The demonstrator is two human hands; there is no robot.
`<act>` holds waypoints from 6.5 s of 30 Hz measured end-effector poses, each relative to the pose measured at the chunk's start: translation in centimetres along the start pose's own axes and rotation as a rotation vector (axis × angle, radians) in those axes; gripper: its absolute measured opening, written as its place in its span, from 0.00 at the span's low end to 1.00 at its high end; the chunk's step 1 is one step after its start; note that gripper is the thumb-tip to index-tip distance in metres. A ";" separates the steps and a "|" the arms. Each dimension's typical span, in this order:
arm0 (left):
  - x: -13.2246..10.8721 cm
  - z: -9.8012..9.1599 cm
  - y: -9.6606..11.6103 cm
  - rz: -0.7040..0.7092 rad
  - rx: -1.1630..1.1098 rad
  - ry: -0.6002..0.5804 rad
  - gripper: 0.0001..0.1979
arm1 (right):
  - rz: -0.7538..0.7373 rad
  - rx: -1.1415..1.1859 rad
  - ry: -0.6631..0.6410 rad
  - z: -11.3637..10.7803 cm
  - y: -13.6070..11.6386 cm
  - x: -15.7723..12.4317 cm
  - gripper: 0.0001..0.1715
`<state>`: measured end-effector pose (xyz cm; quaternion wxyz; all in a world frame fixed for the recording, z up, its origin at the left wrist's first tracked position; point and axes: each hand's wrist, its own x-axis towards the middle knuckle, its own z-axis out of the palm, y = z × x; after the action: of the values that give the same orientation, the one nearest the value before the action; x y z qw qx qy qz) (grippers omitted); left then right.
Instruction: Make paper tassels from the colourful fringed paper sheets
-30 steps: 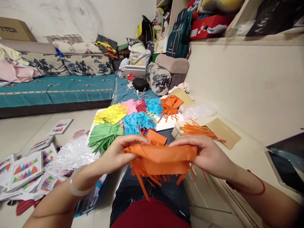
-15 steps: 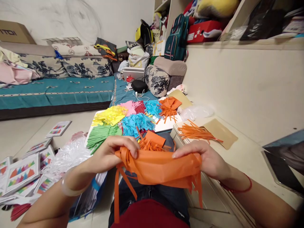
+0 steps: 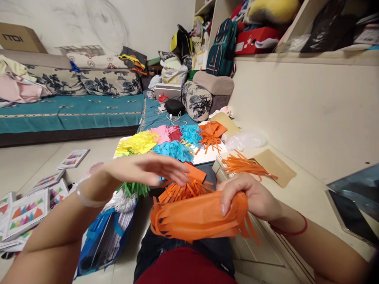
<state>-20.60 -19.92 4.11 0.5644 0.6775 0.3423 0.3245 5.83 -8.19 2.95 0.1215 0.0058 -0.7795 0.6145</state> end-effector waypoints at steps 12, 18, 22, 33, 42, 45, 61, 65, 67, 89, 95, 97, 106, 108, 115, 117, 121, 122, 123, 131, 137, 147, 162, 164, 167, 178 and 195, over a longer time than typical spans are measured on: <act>3.4 2.7 0.3 -0.204 0.294 0.007 0.17 | 0.012 -0.466 -0.203 -4.8 -2.1 -1.4 0.26; 4.1 2.9 0.6 -0.178 0.483 -0.005 0.16 | 0.187 -0.687 -0.075 -2.9 -3.7 1.2 0.38; 4.0 2.8 0.6 -0.145 0.564 0.023 0.14 | 0.287 -0.760 -0.151 -0.9 -1.7 3.5 0.16; 3.5 2.5 0.3 -0.146 0.608 0.082 0.14 | 0.317 -0.715 -0.087 -0.1 -1.0 3.6 0.14; 2.0 3.4 -1.5 -0.248 0.362 0.229 0.19 | 0.344 -0.563 0.091 -0.3 -0.6 1.9 0.14; 1.5 4.1 -1.5 -0.225 0.276 0.312 0.13 | 0.294 -0.497 0.181 0.0 -0.7 0.9 0.15; -0.4 4.9 -1.6 0.279 0.221 0.416 0.15 | -0.030 -0.003 0.177 1.2 -0.5 -1.4 0.10; -0.4 4.7 -1.9 0.268 0.148 0.402 0.13 | -0.064 0.102 0.126 1.2 -0.1 -1.3 0.13; -0.4 4.6 -1.8 0.255 0.120 0.401 0.12 | -0.095 0.045 0.130 1.0 0.0 -1.2 0.15; 1.4 6.2 -1.7 0.233 0.457 0.727 0.14 | 0.003 -0.451 0.407 2.1 -0.6 0.6 0.05; 0.9 6.1 -1.9 0.230 0.407 0.647 0.10 | -0.159 -0.616 0.462 2.5 -0.8 0.0 0.07; 0.6 6.4 -2.2 0.296 0.425 0.679 0.14 | -0.170 -0.629 0.481 2.4 -0.6 -0.4 0.08; -0.1 6.2 -2.7 0.401 0.186 0.532 0.13 | -0.294 -0.254 0.340 2.3 0.3 -1.9 0.16; -0.2 6.2 -2.7 0.375 0.130 0.507 0.11 | -0.302 -0.221 0.311 2.0 0.3 -2.0 0.13; 0.0 6.1 -2.0 0.235 0.080 0.490 0.08 | -0.181 0.030 0.269 1.7 0.8 -2.2 0.08; 0.3 5.9 -1.7 0.210 0.104 0.507 0.06 | -0.179 0.105 0.272 1.8 1.1 -2.0 0.07; 0.8 5.9 -1.3 0.177 0.287 0.649 0.08 | -0.152 0.122 0.234 1.1 1.4 -1.6 0.09; 1.0 5.9 -1.2 0.187 0.348 0.672 0.07 | -0.127 0.089 0.213 0.9 1.3 -1.5 0.10; 1.1 6.0 -1.2 0.201 0.404 0.673 0.06 | -0.088 0.053 0.199 0.6 1.1 -1.3 0.11; 1.2 6.5 -0.7 0.266 0.623 0.586 0.07 | 0.299 -0.275 -0.022 0.3 -1.9 1.6 0.11; 1.6 5.3 0.5 -0.004 0.586 0.368 0.10 | 0.264 -0.627 -0.028 0.8 -2.8 2.6 0.12; 3.6 4.7 0.4 -0.173 0.649 0.152 0.16 | 0.243 -0.852 -0.016 0.4 -2.9 1.4 0.13; 2.2 5.5 -0.6 -0.123 0.750 0.301 0.16 | 0.226 -0.413 0.133 1.4 -0.3 0.9 0.12; 1.7 5.5 -1.0 -0.104 0.695 0.345 0.15 | 0.211 -0.306 0.224 1.5 0.2 0.0 0.12; 1.4 5.9 -1.6 -0.051 0.555 0.445 0.13 | 0.167 -0.195 0.339 2.1 0.6 -1.0 0.14; 1.2 6.9 -1.4 0.207 0.176 0.584 0.12 | -0.145 -0.150 0.349 2.7 0.3 -1.8 0.20; 2.5 4.9 -1.4 -0.129 -0.245 0.213 0.04 | -0.299 -0.527 -0.066 -0.2 -0.9 -1.5 0.17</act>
<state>-15.28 -20.35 2.16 0.6229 0.5419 0.4009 0.3970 7.47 -8.45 3.54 0.1827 0.1089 -0.9061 0.3657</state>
